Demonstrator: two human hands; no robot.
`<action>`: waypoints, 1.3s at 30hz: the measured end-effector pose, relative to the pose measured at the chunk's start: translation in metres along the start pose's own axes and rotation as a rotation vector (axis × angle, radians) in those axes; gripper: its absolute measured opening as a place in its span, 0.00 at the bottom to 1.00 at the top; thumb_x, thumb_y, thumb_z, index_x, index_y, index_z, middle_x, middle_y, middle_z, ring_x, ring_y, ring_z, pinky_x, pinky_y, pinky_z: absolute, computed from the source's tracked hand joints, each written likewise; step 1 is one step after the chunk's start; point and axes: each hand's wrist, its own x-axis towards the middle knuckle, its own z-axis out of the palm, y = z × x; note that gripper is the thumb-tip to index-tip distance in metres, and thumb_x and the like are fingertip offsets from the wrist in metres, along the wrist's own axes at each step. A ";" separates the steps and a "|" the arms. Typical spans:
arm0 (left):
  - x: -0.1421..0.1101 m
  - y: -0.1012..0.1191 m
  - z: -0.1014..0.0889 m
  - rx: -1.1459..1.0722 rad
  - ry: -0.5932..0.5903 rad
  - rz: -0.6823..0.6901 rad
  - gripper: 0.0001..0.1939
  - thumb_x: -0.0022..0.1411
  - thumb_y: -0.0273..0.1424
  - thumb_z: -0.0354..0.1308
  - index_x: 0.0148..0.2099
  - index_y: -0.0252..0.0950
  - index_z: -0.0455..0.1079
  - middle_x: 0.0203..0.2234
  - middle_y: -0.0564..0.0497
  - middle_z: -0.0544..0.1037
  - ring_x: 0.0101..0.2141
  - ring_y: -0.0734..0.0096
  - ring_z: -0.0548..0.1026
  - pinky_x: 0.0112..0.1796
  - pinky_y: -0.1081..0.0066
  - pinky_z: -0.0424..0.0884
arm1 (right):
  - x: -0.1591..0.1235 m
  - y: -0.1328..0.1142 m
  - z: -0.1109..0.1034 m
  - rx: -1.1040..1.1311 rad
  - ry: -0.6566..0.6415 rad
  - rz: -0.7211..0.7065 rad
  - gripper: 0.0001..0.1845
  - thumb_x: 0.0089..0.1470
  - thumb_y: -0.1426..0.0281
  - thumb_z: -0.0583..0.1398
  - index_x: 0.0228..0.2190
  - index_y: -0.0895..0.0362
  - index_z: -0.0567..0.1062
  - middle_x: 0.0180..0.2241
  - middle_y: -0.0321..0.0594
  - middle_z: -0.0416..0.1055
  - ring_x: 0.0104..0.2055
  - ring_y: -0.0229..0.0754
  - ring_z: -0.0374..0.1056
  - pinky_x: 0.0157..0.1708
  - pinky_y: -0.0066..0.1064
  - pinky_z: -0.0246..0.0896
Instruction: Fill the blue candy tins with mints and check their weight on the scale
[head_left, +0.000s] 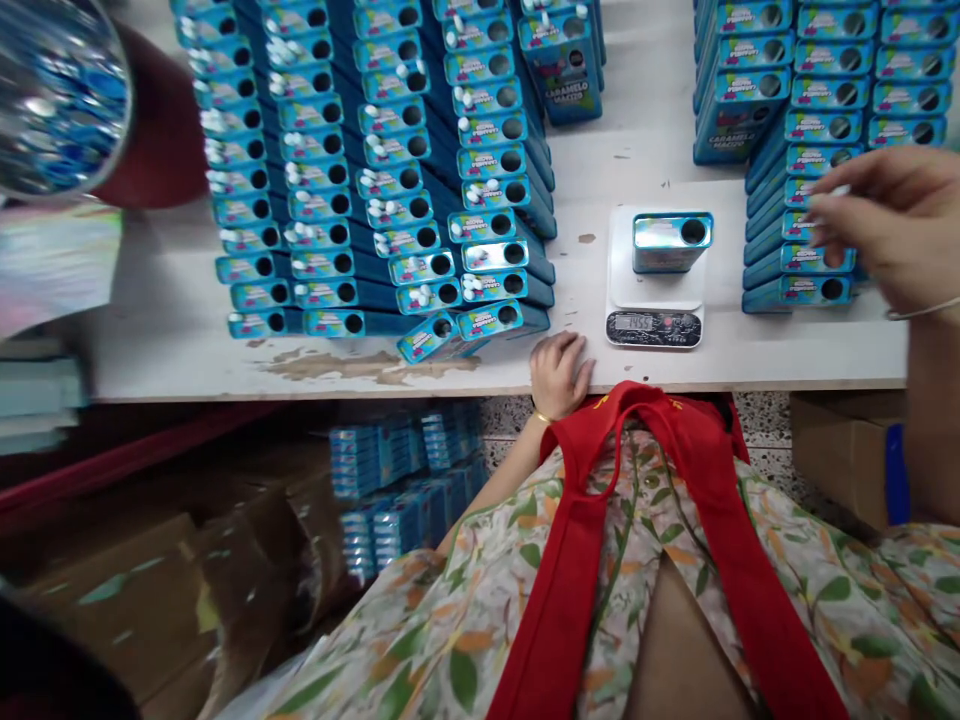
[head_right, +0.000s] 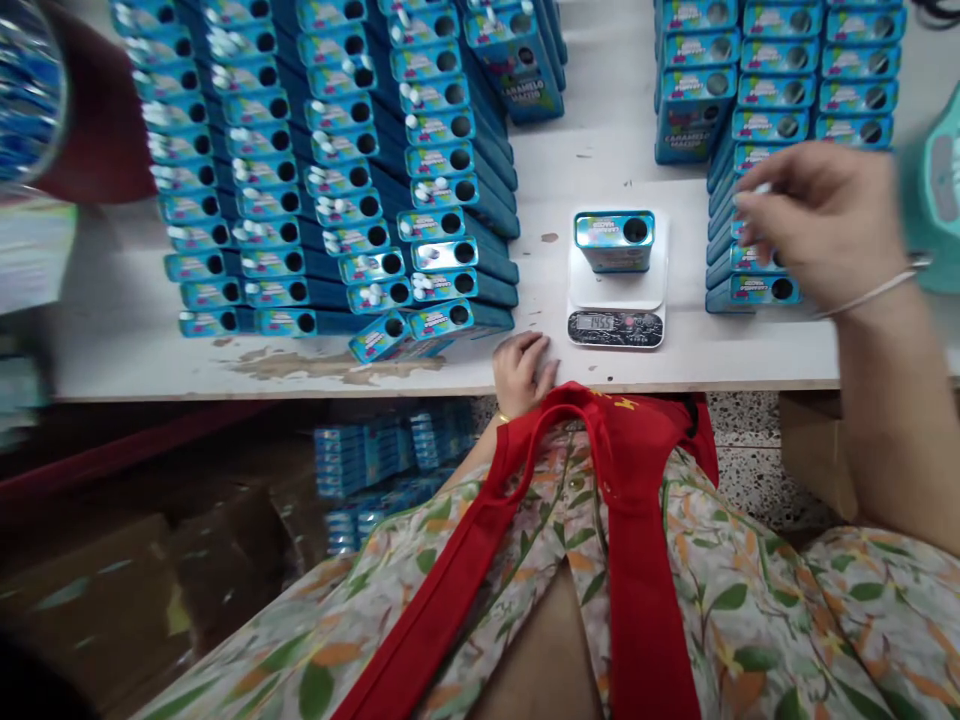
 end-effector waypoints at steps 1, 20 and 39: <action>0.000 0.000 0.000 -0.006 -0.004 -0.007 0.19 0.67 0.40 0.53 0.55 0.36 0.72 0.50 0.39 0.75 0.53 0.56 0.71 0.55 0.56 0.65 | 0.000 -0.008 0.014 -0.041 -0.045 -0.038 0.06 0.53 0.81 0.65 0.31 0.58 0.78 0.22 0.35 0.68 0.21 0.31 0.63 0.23 0.27 0.56; 0.001 0.003 0.000 -0.047 0.130 0.063 0.15 0.65 0.36 0.58 0.53 0.38 0.72 0.48 0.41 0.77 0.52 0.57 0.72 0.54 0.58 0.65 | 0.020 -0.032 0.075 -0.610 -0.307 -0.265 0.06 0.55 0.74 0.60 0.31 0.50 0.75 0.41 0.45 0.72 0.48 0.52 0.67 0.50 0.44 0.63; 0.001 0.008 -0.004 -0.033 -0.017 -0.095 0.18 0.67 0.42 0.53 0.52 0.38 0.73 0.49 0.42 0.77 0.53 0.56 0.72 0.56 0.55 0.63 | -0.010 -0.022 0.041 0.075 -0.157 0.180 0.06 0.47 0.80 0.67 0.25 0.58 0.80 0.23 0.41 0.75 0.26 0.41 0.74 0.33 0.37 0.74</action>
